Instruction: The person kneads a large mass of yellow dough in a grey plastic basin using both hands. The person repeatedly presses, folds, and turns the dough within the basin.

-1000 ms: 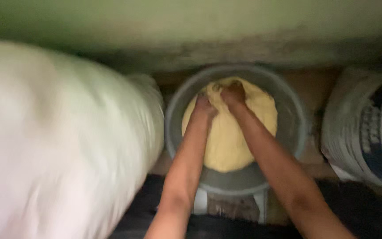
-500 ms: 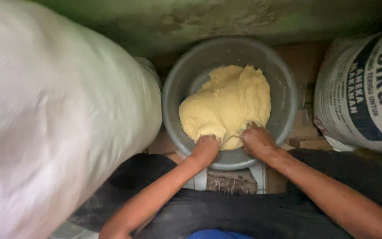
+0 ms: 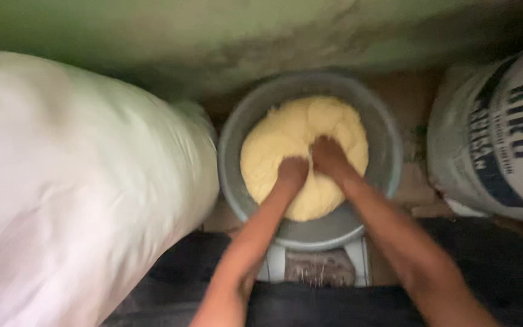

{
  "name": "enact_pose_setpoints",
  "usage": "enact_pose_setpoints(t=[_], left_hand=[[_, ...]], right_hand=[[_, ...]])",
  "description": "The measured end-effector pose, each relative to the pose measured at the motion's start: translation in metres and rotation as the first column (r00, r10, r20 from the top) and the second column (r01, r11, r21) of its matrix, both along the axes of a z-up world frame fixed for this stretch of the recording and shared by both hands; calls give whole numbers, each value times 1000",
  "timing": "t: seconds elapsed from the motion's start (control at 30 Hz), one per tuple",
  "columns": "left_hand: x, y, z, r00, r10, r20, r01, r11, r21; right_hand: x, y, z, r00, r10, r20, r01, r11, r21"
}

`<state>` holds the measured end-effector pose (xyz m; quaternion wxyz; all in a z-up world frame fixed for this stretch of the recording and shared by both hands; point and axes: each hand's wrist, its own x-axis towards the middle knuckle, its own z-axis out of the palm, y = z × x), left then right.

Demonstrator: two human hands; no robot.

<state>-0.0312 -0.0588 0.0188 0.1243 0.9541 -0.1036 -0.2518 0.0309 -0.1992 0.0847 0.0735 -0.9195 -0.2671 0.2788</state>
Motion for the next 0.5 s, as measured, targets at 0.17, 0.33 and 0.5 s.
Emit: enact_pose_setpoints(t=[0.17,0.33,0.5], left_hand=[[-89,46,47,999,51,15,-44,951,-306],[-77,83,52,615,584,-530,-780,350,-518],[47,73,14,424,742,-519,-857,143,-495]], right_hand=[[-92,-28,65,972,-195,129,128,906,404],[-99,-31,114,428,-608,-669,899,364,245],[-17,29,65,282,-617,-735,953,92,288]])
